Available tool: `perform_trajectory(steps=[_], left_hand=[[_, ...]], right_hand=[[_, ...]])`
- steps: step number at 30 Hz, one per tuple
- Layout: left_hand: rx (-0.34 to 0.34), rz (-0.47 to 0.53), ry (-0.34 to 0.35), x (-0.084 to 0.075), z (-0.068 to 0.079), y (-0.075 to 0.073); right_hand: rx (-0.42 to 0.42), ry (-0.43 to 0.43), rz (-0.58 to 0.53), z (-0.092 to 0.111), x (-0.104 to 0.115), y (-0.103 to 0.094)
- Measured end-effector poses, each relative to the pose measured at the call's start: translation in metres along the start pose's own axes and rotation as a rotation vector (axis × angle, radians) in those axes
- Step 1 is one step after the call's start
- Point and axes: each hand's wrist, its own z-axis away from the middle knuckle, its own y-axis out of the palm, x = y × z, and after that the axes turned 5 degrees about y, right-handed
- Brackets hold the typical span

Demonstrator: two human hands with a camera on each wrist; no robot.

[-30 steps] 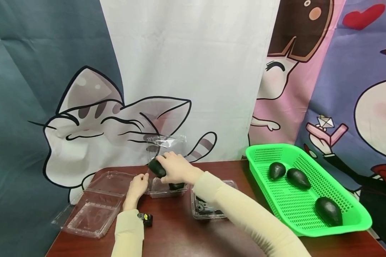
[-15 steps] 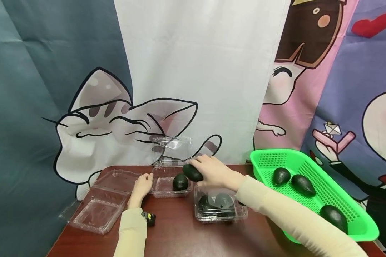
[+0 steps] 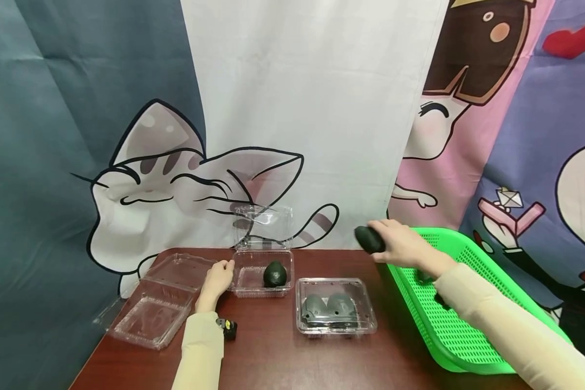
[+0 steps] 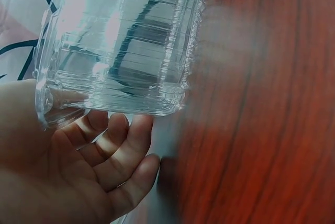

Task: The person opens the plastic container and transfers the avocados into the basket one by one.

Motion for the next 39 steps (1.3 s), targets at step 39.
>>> perform_trajectory(steps=[39], left_hand=[[0.008,0.000,0.001,0.006,-0.005,0.004]], right_hand=[[0.160,0.313,-0.123,0.035,-0.119,0.049]])
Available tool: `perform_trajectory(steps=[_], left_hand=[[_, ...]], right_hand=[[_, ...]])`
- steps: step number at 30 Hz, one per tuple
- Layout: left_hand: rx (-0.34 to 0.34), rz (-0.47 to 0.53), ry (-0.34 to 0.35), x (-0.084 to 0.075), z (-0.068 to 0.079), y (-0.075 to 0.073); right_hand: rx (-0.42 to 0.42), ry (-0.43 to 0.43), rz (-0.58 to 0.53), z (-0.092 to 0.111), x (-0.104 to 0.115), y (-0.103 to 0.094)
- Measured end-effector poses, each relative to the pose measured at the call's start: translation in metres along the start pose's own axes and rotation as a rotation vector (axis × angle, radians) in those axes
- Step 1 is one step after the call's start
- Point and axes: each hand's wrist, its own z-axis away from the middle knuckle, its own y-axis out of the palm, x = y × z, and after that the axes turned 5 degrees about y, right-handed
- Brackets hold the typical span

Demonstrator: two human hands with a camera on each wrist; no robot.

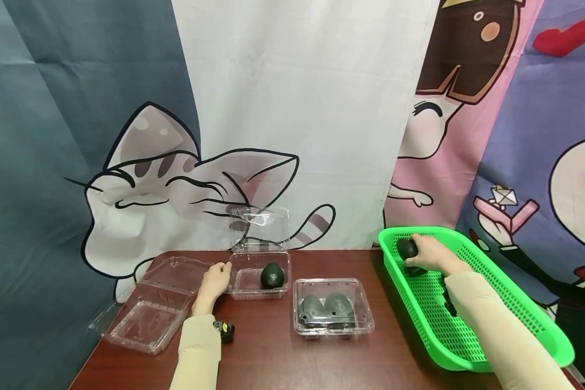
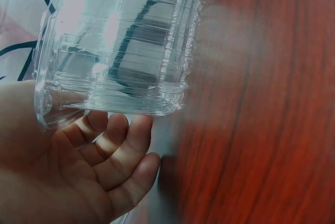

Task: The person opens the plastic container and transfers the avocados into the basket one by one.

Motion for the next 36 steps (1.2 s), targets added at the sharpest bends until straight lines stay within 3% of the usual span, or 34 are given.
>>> perform_trajectory(steps=[6,12,16,22,30,36], left_hand=[[0.000,0.015,-0.001,0.000,0.001,0.000],[0.001,0.003,-0.005,-0.002,0.002,0.000],[0.001,0.000,-0.006,-0.004,0.003,0.001],[0.013,-0.001,-0.006,-0.003,-0.001,0.003],[-0.009,-0.004,-0.003,0.001,-0.002,0.001],[-0.001,0.007,-0.009,0.002,-0.002,0.000]], right_hand=[[0.083,0.042,-0.024,-0.011,0.017,0.010],[0.108,0.096,-0.020,-0.018,0.023,0.014],[0.155,0.106,0.009,-0.015,0.016,0.021],[0.185,0.132,-0.056,-0.009,0.002,0.034],[0.185,0.092,-0.092,-0.012,0.002,0.038],[0.234,0.082,-0.108,-0.013,0.008,0.031]])
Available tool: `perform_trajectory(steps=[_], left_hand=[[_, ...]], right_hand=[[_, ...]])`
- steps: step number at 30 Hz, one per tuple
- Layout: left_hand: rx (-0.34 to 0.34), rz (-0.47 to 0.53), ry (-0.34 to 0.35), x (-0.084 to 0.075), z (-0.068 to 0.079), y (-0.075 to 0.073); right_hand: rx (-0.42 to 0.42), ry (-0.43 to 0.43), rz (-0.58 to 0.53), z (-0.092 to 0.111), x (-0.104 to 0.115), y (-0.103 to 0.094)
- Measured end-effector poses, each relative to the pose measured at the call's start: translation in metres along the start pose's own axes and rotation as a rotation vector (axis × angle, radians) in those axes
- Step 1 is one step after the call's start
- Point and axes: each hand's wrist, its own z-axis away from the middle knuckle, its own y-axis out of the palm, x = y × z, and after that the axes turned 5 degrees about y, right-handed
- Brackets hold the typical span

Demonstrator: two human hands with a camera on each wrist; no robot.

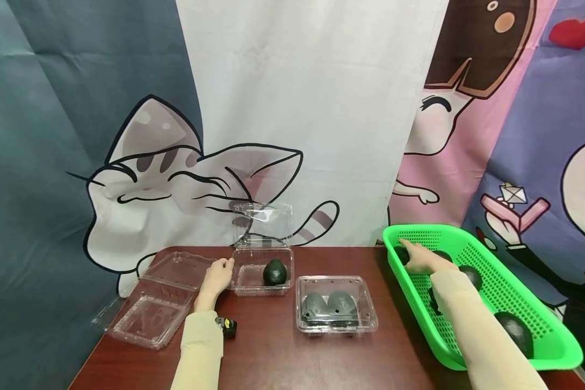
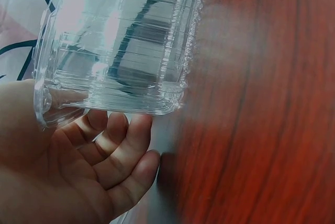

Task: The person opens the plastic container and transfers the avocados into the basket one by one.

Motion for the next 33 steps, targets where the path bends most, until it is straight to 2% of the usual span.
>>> perform_trajectory(steps=[5,11,17,20,24,33], left_hand=[[0.004,0.012,0.002,-0.004,0.001,-0.004],[0.012,0.011,-0.002,-0.004,0.000,-0.006],[0.012,0.014,-0.001,-0.002,-0.003,-0.004],[0.011,0.019,0.005,-0.002,-0.003,-0.003],[0.009,0.016,0.004,-0.001,-0.002,-0.002],[0.015,0.002,0.006,-0.002,0.001,-0.002]], right_hand=[[-0.012,-0.039,0.011,0.007,0.011,-0.023],[-0.127,-0.082,0.056,0.011,0.033,-0.050],[-0.208,-0.093,0.123,0.014,0.067,-0.063],[-0.211,-0.120,0.151,0.013,0.085,-0.063],[-0.220,-0.198,0.157,0.011,0.110,-0.056],[-0.252,-0.390,0.036,-0.003,0.177,-0.025]])
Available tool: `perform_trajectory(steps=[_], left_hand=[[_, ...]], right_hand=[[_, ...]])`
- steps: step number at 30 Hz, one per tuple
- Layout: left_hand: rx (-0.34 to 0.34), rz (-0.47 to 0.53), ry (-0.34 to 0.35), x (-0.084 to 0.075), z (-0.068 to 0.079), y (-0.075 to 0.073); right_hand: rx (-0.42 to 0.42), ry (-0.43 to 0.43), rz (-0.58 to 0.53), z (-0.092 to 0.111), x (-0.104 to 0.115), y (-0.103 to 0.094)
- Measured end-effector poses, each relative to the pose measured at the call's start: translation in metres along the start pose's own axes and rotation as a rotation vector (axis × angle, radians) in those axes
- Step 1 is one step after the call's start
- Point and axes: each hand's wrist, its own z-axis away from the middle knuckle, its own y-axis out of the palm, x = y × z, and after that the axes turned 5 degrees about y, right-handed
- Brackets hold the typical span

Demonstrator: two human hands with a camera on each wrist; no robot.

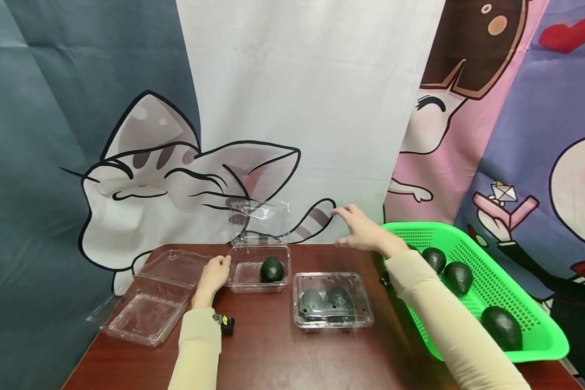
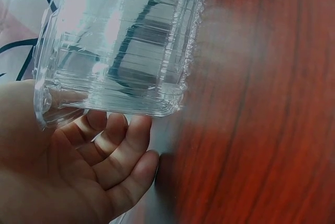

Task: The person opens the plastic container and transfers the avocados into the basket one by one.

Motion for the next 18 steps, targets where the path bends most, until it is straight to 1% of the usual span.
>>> perform_trajectory(steps=[5,8,10,14,16,18], left_hand=[[-0.002,0.004,0.008,-0.002,0.000,0.000],[-0.008,0.003,0.012,-0.002,0.001,0.002],[-0.008,0.006,0.004,-0.001,0.001,0.003],[0.000,0.004,-0.006,0.000,0.002,0.003],[-0.005,0.002,0.000,0.000,0.002,0.001],[-0.011,0.002,0.006,-0.001,0.002,0.000]], right_hand=[[0.021,-0.060,-0.043,-0.016,0.036,0.024],[0.049,-0.062,-0.073,-0.023,0.057,0.040],[0.070,-0.069,-0.083,-0.027,0.069,0.052],[0.121,-0.076,-0.091,-0.036,0.090,0.077],[0.149,-0.073,-0.100,-0.041,0.098,0.088],[0.187,-0.059,-0.083,-0.048,0.103,0.098]])
